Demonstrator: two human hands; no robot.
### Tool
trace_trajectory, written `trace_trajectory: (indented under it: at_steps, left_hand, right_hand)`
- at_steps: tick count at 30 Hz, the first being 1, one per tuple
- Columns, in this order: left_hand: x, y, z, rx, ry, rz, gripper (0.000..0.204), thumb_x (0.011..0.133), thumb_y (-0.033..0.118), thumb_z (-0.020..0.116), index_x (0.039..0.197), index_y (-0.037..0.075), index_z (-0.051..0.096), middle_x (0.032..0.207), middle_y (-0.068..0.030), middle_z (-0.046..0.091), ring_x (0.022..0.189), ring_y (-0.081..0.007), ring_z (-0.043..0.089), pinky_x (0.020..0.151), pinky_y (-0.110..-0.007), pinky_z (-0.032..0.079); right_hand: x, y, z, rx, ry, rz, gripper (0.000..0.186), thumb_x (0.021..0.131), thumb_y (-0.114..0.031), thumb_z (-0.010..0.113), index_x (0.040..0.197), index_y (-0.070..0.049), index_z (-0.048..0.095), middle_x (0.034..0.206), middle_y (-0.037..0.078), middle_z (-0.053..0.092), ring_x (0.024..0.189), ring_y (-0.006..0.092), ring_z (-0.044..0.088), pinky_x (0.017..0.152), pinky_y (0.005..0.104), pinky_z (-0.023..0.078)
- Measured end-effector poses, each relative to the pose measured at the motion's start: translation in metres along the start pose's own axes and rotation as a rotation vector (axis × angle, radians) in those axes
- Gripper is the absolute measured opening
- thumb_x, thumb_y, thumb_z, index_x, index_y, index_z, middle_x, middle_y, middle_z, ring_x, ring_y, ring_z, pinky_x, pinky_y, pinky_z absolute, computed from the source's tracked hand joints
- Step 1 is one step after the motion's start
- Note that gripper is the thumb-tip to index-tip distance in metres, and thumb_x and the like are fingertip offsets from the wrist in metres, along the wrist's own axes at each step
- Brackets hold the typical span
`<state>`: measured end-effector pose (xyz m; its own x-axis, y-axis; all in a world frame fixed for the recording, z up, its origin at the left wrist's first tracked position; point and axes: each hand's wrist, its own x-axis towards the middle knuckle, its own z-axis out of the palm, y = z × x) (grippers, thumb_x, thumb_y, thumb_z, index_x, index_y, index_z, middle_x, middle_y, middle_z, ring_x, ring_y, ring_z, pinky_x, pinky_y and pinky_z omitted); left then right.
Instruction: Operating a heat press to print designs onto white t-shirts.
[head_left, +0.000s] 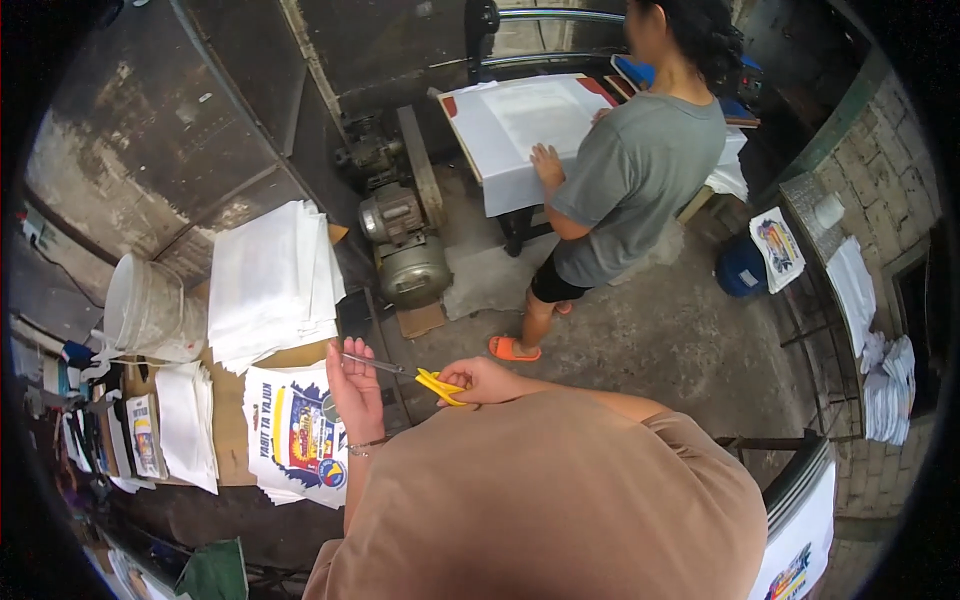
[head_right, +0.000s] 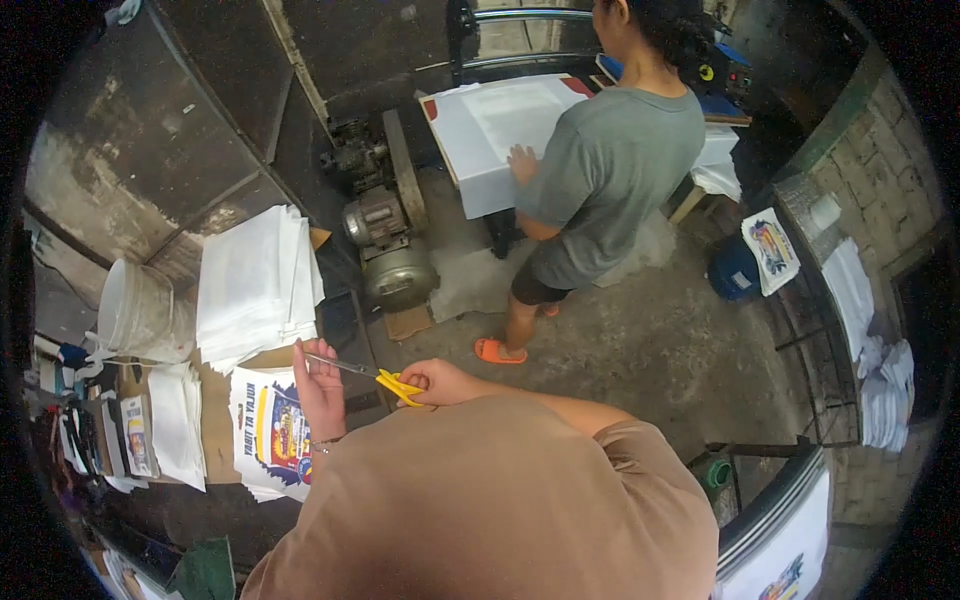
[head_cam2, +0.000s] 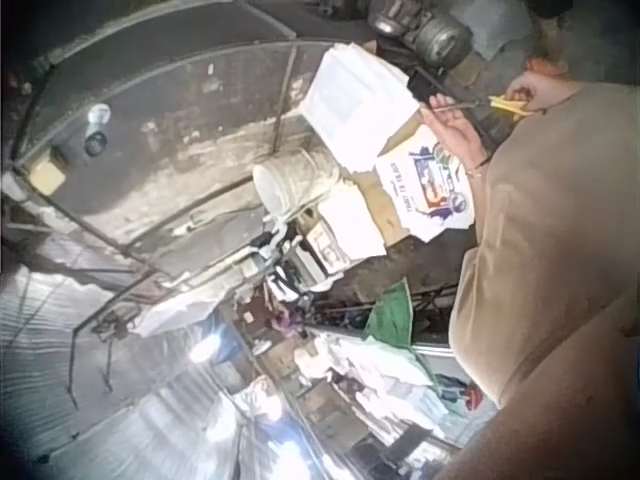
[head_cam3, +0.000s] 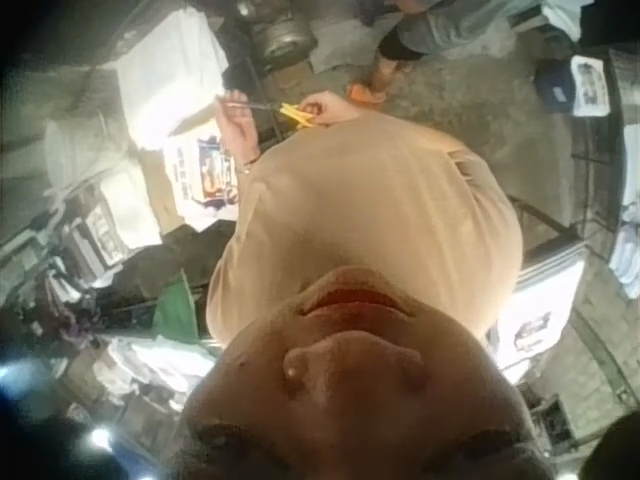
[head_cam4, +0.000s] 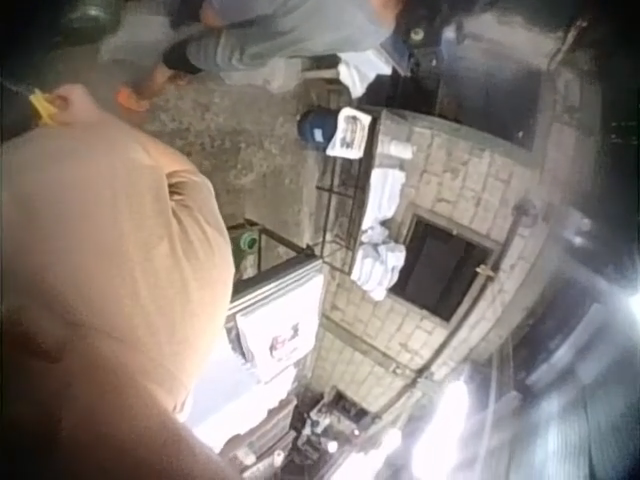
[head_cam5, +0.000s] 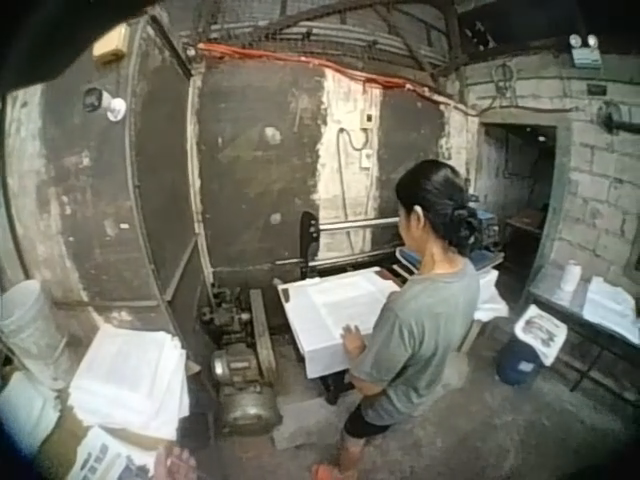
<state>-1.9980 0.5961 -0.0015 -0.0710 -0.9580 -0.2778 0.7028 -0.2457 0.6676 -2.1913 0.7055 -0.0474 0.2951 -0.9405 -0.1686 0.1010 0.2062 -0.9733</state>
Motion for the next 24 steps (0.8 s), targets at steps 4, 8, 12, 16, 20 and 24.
trace_trajectory:
  at_steps: [4,8,12,16,20,24]
  left_hand:
    - [0.003,-0.008,0.009,0.022,-0.02,-0.043,0.033,0.093,0.024,0.055,0.118,0.004,0.05,0.11,-0.0096,0.056,0.103,-0.019,0.055,0.092,-0.033,0.046]
    - [0.004,-0.016,0.022,0.023,-0.03,-0.027,0.025,0.093,0.022,0.054,0.11,0.004,0.051,0.104,-0.0116,0.06,0.1,-0.0215,0.058,0.092,-0.035,0.048]
    - [0.002,-0.023,0.039,0.057,-0.058,-0.017,0.021,0.093,0.019,0.054,0.106,0.004,0.051,0.104,-0.0135,0.06,0.1,-0.0224,0.059,0.092,-0.036,0.048]
    - [-0.003,-0.032,0.058,0.114,-0.128,0.05,0.015,0.093,0.014,0.054,0.102,0.003,0.052,0.101,-0.0144,0.062,0.096,-0.0234,0.062,0.089,-0.036,0.05]
    - [-0.009,-0.038,0.074,0.197,-0.206,0.121,0.009,0.092,0.01,0.055,0.096,0.003,0.053,0.095,-0.0144,0.064,0.092,-0.0241,0.064,0.087,-0.037,0.051]
    - [-0.017,-0.044,0.083,0.243,-0.255,0.157,0.008,0.09,0.01,0.057,0.09,0.003,0.054,0.091,-0.0152,0.065,0.089,-0.0241,0.064,0.083,-0.037,0.052]
  right_hand:
    - [-0.007,0.006,-0.004,0.12,0.053,-0.012,0.03,0.082,-0.011,0.069,0.107,0.001,0.056,0.089,0.004,0.066,0.075,0.0045,0.059,0.06,0.0185,0.046]
    - [-0.008,0.011,-0.011,0.085,0.118,-0.049,0.036,0.079,-0.014,0.073,0.107,0.001,0.057,0.087,0.002,0.065,0.073,0.0039,0.057,0.059,0.0191,0.046]
    - [-0.01,0.015,-0.029,0.018,0.055,0.039,0.033,0.081,-0.006,0.069,0.109,0.002,0.054,0.096,0.005,0.063,0.085,0.0073,0.059,0.074,0.0206,0.048]
    - [-0.005,0.018,-0.047,0.002,-0.018,0.048,0.031,0.08,-0.007,0.071,0.105,0.002,0.055,0.089,0.002,0.06,0.079,0.0051,0.056,0.067,0.0197,0.046]
    - [0.005,0.022,-0.068,-0.015,-0.102,0.004,0.029,0.081,-0.007,0.07,0.104,0.001,0.055,0.087,0.001,0.059,0.08,0.0049,0.055,0.066,0.0202,0.045]
    - [0.014,0.026,-0.087,-0.199,-0.224,-0.055,0.029,0.081,-0.004,0.069,0.105,0.002,0.054,0.087,0.002,0.059,0.081,0.0063,0.055,0.069,0.0214,0.045]
